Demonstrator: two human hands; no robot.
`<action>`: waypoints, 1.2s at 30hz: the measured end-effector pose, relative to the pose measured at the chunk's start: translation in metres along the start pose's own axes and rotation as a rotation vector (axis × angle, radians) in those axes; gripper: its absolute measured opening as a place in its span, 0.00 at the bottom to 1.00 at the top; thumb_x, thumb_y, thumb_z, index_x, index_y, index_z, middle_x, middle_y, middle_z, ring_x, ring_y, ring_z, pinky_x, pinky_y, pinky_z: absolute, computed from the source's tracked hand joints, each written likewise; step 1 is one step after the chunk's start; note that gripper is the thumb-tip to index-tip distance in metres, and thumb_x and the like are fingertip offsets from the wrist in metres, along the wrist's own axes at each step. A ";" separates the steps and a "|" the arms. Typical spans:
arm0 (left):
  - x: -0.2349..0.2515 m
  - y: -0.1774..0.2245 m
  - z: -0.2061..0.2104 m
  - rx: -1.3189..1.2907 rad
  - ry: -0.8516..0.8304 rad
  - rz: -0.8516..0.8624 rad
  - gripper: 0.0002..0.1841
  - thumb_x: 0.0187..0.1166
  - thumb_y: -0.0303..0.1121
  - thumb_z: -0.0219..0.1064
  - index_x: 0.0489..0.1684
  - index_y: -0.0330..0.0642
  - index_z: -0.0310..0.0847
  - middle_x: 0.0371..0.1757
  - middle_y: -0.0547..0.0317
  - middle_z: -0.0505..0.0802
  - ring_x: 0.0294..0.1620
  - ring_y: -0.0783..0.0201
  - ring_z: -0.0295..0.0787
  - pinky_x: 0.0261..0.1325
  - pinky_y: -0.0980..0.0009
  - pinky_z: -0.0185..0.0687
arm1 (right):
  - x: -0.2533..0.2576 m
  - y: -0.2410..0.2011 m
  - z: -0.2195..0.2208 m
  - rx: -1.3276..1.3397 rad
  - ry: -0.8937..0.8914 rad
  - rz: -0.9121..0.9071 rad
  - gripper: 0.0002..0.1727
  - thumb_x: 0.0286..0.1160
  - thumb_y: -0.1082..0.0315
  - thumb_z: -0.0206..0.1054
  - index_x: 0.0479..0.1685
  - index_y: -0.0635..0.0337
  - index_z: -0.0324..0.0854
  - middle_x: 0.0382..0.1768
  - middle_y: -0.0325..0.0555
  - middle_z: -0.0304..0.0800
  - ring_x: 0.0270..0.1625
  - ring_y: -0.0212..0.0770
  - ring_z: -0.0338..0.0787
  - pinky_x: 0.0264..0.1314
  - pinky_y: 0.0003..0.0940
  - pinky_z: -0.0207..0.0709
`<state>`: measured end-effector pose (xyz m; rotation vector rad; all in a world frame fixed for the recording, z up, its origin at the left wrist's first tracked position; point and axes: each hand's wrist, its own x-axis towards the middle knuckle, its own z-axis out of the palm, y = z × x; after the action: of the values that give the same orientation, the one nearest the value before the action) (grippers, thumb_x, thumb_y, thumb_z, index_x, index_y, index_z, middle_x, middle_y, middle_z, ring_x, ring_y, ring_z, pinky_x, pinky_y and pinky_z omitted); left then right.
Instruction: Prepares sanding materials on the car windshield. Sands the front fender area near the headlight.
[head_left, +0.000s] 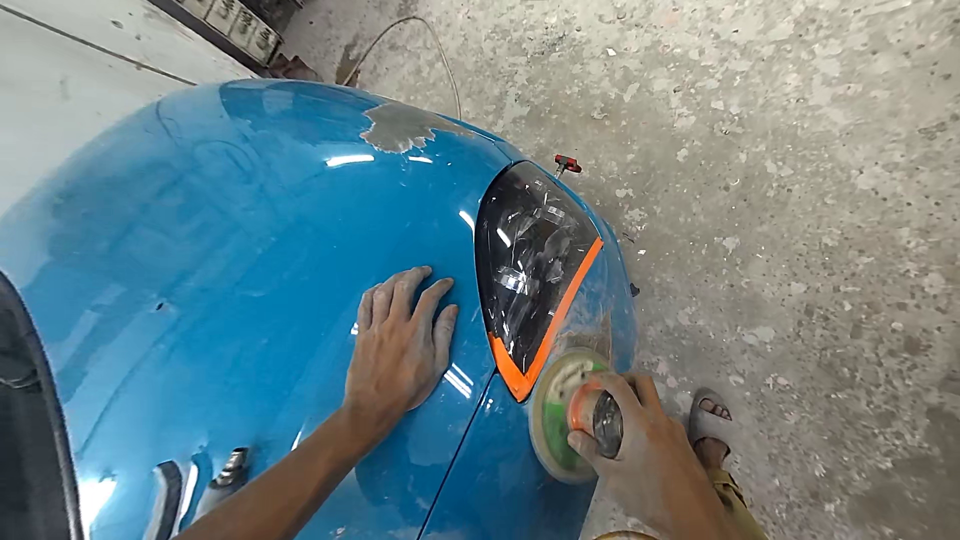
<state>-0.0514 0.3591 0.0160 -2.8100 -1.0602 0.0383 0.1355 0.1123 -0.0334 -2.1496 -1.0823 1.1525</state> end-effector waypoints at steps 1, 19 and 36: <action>0.000 0.000 0.000 0.001 0.005 0.003 0.28 0.89 0.51 0.42 0.75 0.50 0.81 0.81 0.50 0.78 0.84 0.45 0.69 0.86 0.44 0.55 | -0.001 0.000 -0.001 -0.003 -0.008 0.000 0.42 0.58 0.40 0.79 0.79 0.36 0.77 0.71 0.53 0.77 0.42 0.44 0.92 0.39 0.41 0.88; -0.001 0.001 0.000 0.009 -0.002 0.001 0.28 0.89 0.51 0.42 0.75 0.50 0.81 0.81 0.49 0.78 0.84 0.44 0.69 0.85 0.43 0.56 | -0.003 0.012 0.004 0.004 0.013 0.006 0.42 0.57 0.40 0.80 0.80 0.37 0.77 0.71 0.54 0.78 0.41 0.44 0.92 0.39 0.41 0.88; -0.001 0.000 0.000 0.011 -0.004 -0.003 0.29 0.89 0.51 0.42 0.74 0.48 0.82 0.81 0.48 0.78 0.84 0.43 0.69 0.84 0.43 0.57 | 0.005 0.038 0.012 0.030 0.085 -0.032 0.42 0.56 0.39 0.79 0.78 0.38 0.79 0.68 0.52 0.80 0.44 0.43 0.92 0.39 0.40 0.87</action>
<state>-0.0521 0.3586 0.0162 -2.7998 -1.0618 0.0486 0.1432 0.0948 -0.0685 -2.1306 -1.0518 1.0463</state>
